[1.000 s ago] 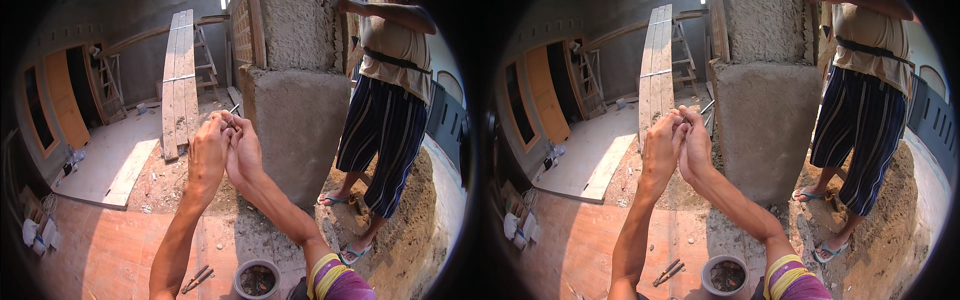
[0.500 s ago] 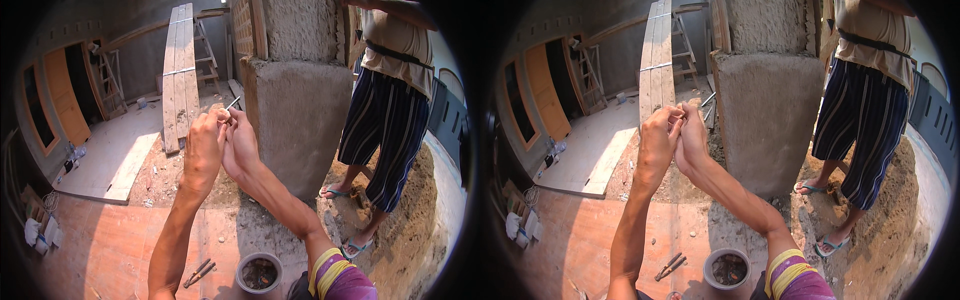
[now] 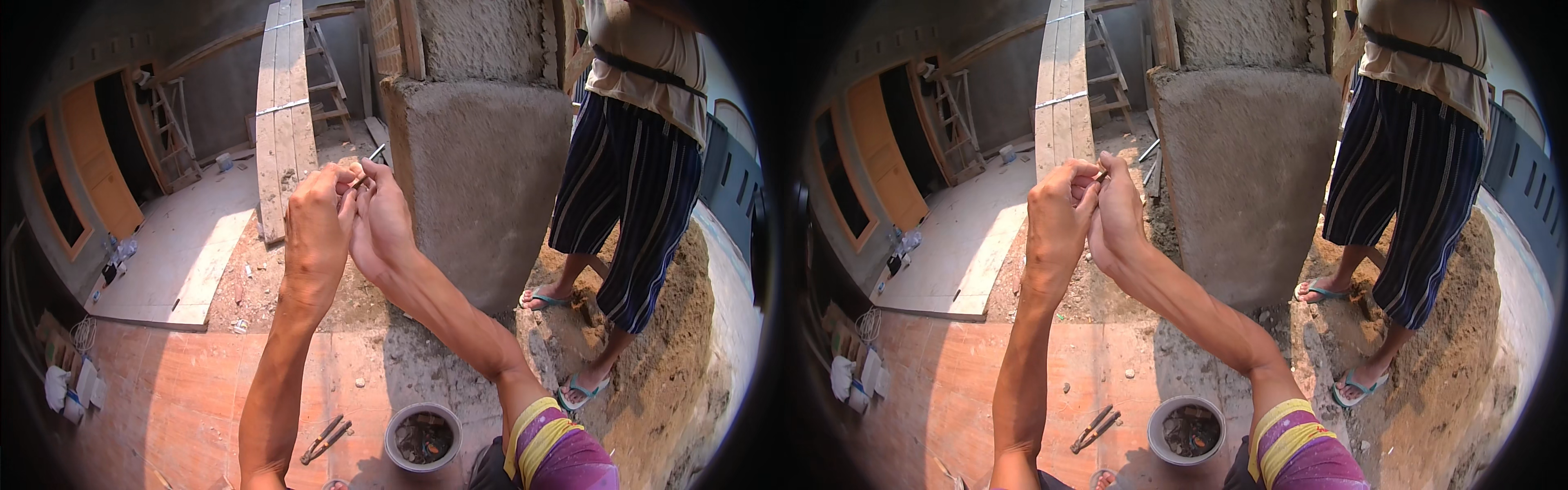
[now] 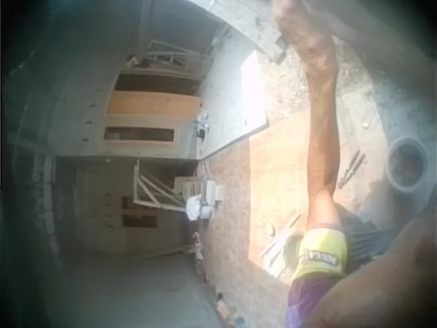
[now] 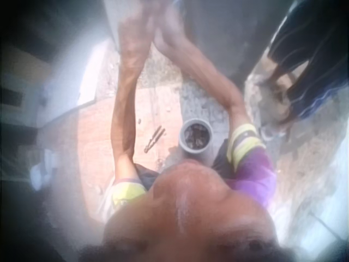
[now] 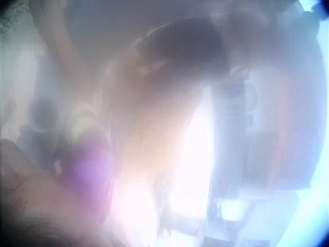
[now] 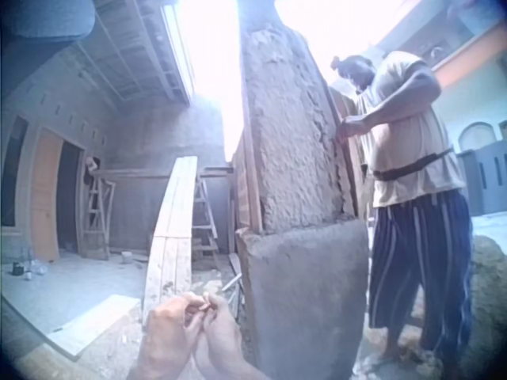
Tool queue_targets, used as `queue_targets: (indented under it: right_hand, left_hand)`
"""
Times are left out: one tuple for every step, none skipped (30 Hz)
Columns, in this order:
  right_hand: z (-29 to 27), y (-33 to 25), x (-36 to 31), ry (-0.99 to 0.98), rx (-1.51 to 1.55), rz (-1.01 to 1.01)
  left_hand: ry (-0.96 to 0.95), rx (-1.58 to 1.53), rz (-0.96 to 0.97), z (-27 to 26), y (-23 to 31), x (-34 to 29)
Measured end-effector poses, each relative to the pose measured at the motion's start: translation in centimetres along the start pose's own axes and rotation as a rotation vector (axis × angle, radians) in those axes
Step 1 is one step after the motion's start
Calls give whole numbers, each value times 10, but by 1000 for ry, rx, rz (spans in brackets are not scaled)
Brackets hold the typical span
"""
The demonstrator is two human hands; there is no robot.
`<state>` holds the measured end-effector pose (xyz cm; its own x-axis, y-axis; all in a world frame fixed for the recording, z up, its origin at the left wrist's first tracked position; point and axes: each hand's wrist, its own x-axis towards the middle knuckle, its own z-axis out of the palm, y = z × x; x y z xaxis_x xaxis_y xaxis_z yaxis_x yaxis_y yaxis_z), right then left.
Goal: The person sorts small metal fasteners from a bucket, picking them up one by one and placing them into their hand. They repeatedly transfer fasteners between hands and back into the bucket while standing at a construction site.
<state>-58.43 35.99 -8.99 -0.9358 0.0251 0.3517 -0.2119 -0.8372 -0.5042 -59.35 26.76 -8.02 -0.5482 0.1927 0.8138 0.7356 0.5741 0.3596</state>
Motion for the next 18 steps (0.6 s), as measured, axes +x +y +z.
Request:
queue_targets:
  right_hand:
    - [0,-1,-1,-18,33,15]
    - [1,-1,-1,-36,66,30]
    - [0,-3,-1,-51,95,40]
    - [-1,-4,-1,-50,90,40]
    - [-2,-5,1,-49,87,40]
    - [-3,-3,2,-49,86,44]
    - [-3,-1,2,-40,69,30]
    - [-1,0,2,-31,51,17]
    - [-1,1,1,-21,31,1]
    - [-4,2,3,-23,31,-7]
    - [-7,3,6,-26,31,-16]
    - [-7,4,7,-32,34,-21]
    - [-7,4,7,-41,36,-15]
    - [-5,4,6,-49,37,-8]
    - [-5,3,6,-55,37,-5]
    - [-6,3,6,-70,32,-7]
    - [-7,2,7,-85,29,-9]
    - [-7,2,7,-98,24,-10]
  left_hand:
    - [0,9,-12,-1,-1,1]
    - [-8,-7,-38,-4,0,1]
    - [-16,-31,-62,-5,3,3]
    - [-24,-53,-86,-6,5,4]
    - [-23,-37,-69,-7,5,4]
    - [-23,-17,-54,-8,4,4]
    - [-22,4,-40,-9,3,4]
    - [-17,37,-27,-8,1,3]
    - [-12,66,-13,-7,-1,2]
    - [-8,95,1,-6,-2,2]
    - [-8,99,-5,-4,-3,1]
    - [-6,109,-11,-5,-4,1]
    - [-4,118,-17,-6,-5,1]
    - [-4,123,-26,-7,-6,1]
    - [-4,124,-34,-8,-5,1]
    - [-5,126,-41,-9,-4,1]
    - [-4,126,-43,-9,-4,2]
    - [-5,125,-45,-8,-4,2]
